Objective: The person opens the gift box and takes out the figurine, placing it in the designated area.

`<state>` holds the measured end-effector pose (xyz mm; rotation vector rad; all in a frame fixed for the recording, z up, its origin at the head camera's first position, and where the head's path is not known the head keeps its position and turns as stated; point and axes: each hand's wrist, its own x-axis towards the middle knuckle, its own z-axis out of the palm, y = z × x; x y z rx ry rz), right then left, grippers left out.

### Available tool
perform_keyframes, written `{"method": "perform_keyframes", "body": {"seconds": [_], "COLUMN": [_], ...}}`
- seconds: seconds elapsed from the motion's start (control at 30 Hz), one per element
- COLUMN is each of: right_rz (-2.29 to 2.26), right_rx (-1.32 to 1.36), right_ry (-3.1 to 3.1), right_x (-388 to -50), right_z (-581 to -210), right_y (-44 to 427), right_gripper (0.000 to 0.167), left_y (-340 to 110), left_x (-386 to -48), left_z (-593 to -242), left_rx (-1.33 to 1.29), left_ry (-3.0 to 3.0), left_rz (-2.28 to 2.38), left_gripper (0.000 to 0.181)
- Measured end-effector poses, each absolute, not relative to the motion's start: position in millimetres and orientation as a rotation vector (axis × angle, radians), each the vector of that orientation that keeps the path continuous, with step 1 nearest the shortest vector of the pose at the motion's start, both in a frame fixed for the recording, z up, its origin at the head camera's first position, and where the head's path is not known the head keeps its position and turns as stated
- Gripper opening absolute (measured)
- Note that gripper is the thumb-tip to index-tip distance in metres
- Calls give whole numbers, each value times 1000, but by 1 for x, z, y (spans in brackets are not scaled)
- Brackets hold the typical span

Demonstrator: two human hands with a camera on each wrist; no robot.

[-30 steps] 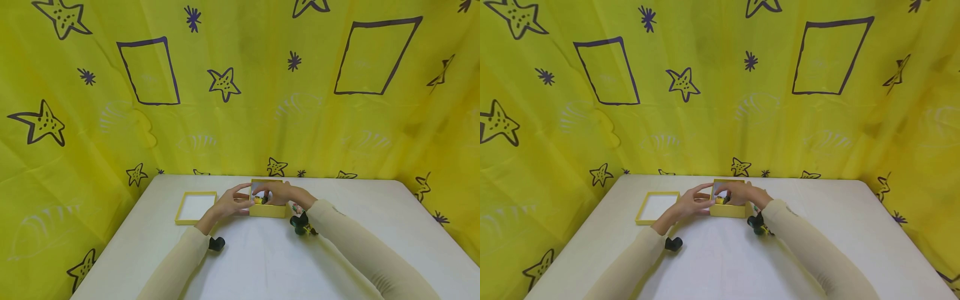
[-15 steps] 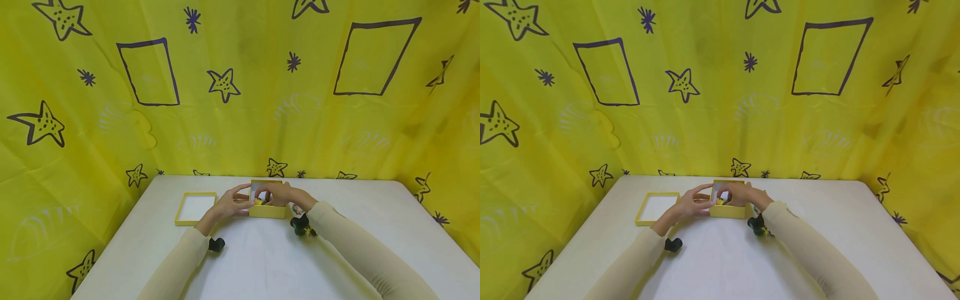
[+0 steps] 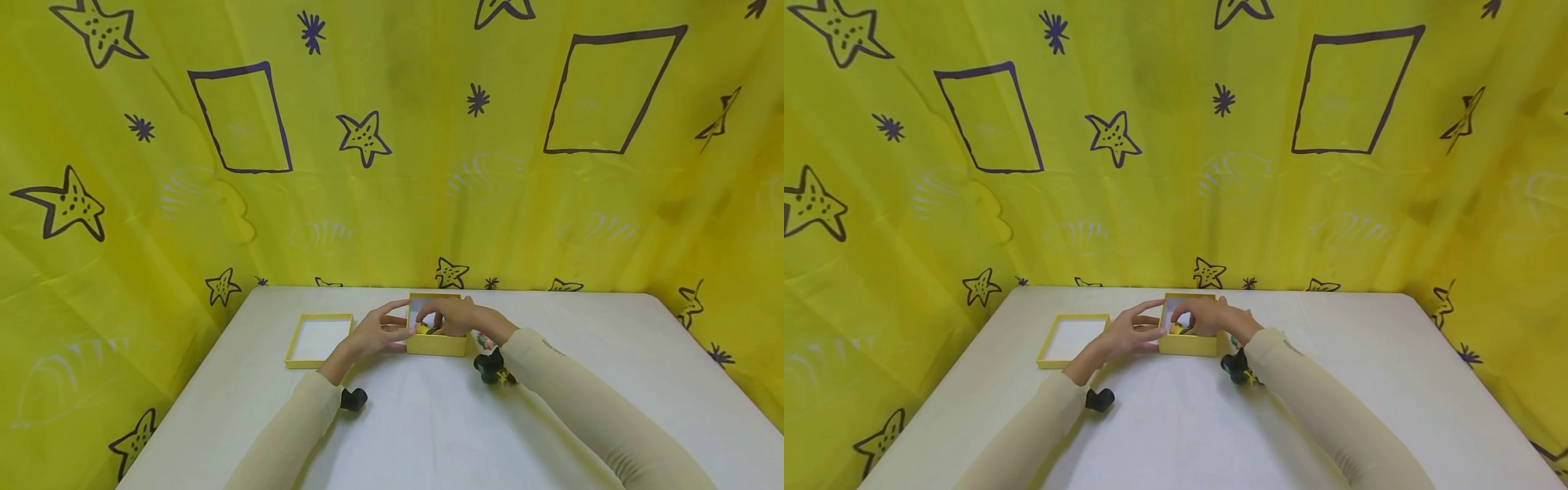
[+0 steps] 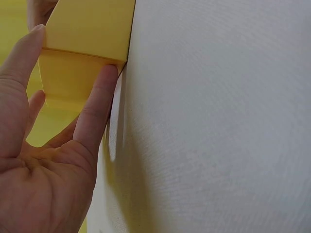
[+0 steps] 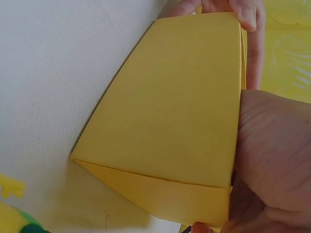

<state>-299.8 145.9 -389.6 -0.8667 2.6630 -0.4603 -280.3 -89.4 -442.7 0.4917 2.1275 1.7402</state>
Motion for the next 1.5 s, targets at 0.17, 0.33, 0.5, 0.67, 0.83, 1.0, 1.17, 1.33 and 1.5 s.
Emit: {"method": "perform_keyframes", "body": {"seconds": [0.17,0.33,0.5,0.67,0.83,1.0,1.17,1.33,1.5], "right_rz": [-462,-493,-513,-514,-520,-534,-623,-725,-757], "right_rx": [-855,-853,-866,-893,-909,-939,-1009,-1025,-1040], "right_ry": [2662,2664,2682,2709,2741,2768,2753,2747,2793], "right_x": [-299,-299,-301,-302,-302,-301,-298,-296,-292], "right_z": [-389,-388,-391,-392,-390,-384,-378,-373,-366], "right_y": [145,146,149,152,156,161,165,170,172], "right_gripper": [37,36,37,40,43,48,48,49,48], "left_y": [-89,-89,-89,-90,-89,-89,-89,-90,-90], "left_x": [-280,-280,-280,-280,-279,-278,-279,-280,-280], "left_z": [-442,-441,-441,-441,-440,-439,-440,-441,-442], "left_rx": [478,482,477,482,482,481,479,485,481], "left_ry": [2120,2125,2110,2113,2124,2113,2113,2112,2128], "left_rz": [1747,1745,1751,1742,1734,1743,1738,1742,1726], "left_gripper": [73,73,73,75,74,73,75,75,75]}}
